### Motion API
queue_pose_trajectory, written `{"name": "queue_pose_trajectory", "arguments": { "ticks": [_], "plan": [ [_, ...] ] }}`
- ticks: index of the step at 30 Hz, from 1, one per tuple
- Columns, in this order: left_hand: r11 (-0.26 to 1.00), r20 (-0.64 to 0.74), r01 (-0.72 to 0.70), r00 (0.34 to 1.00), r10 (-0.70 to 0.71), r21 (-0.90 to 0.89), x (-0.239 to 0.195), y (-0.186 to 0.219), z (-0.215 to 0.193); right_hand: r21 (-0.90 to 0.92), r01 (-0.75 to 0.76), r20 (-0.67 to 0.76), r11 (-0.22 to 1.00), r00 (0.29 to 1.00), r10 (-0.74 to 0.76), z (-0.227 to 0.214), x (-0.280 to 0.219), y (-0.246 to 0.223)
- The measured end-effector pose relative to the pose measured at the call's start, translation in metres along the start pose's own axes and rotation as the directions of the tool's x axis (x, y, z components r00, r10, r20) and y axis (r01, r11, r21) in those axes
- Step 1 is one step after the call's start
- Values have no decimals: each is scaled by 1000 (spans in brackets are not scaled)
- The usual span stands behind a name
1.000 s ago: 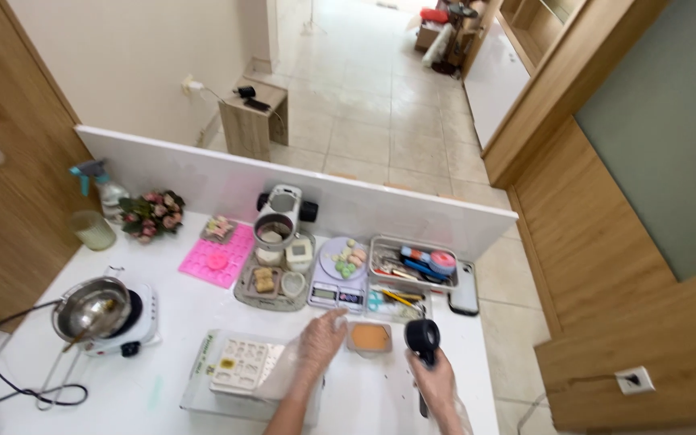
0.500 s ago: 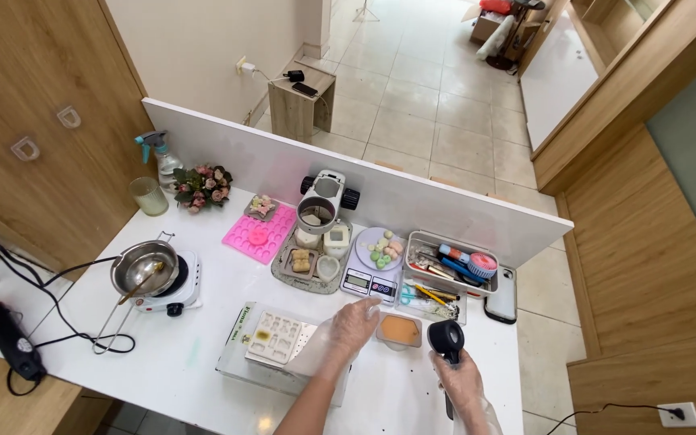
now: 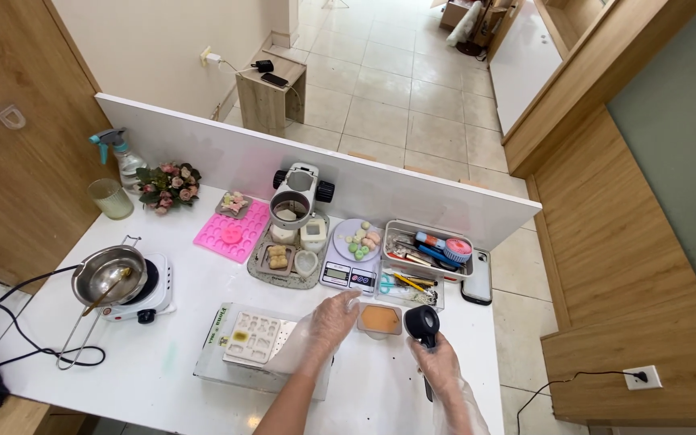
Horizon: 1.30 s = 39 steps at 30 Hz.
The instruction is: Using an infrared thermometer to check the temperature of melted wax in a container at a candle-making station.
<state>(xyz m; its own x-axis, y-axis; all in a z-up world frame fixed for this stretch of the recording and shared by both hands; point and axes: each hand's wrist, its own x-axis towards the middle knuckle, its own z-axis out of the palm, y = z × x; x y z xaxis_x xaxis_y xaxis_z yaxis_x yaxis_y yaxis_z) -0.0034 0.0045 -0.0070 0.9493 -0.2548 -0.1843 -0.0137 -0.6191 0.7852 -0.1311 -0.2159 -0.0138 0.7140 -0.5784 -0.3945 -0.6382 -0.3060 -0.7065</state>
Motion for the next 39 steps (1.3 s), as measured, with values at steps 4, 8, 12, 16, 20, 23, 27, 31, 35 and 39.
{"name": "queue_pose_trajectory", "arguments": {
  "ticks": [4, 8, 12, 16, 20, 23, 27, 31, 35, 39],
  "plan": [
    [1000, 0, -8, 1000, 8, 30, 4, -5, 5, 47, -9, 11, 999, 1000, 8, -5, -1, -4],
    [998, -42, -60, 997, 61, 25, 7, -13, 11, -10, 2, -67, 1000, 998, -3, -11, -13, -17],
    [989, -108, -139, 984, 143, 41, 8, -11, 8, 110, 106, -220, 988, 972, -80, -19, 11, 7],
    [999, -12, -2, 1000, 2, 33, 6, -3, 3, 338, 430, -427, 837, 863, -271, -82, 17, 2],
    [1000, -22, 12, 1000, -12, 1, 4, -3, 3, 428, 621, -621, 657, 730, -285, -141, -17, -46],
    [999, 15, 30, 999, -30, 34, 6, -4, 3, 340, 609, -665, 716, 695, -275, -150, -30, -61],
    [999, 1, 33, 999, -33, 19, 6, -3, 4, 266, 405, -484, 875, 841, -242, -138, -19, -57],
    [994, 40, 108, 993, -109, 11, -1, 10, -5, -33, 397, -364, 917, 850, -381, -118, -8, -61],
    [994, 37, 112, 993, -111, -15, 3, 1, -1, 174, 414, -438, 894, 845, -307, -107, -26, -89],
    [993, 43, 94, 995, -92, -64, 3, -11, 9, 166, 456, -422, 874, 834, -355, -106, -31, -100]
  ]
}}
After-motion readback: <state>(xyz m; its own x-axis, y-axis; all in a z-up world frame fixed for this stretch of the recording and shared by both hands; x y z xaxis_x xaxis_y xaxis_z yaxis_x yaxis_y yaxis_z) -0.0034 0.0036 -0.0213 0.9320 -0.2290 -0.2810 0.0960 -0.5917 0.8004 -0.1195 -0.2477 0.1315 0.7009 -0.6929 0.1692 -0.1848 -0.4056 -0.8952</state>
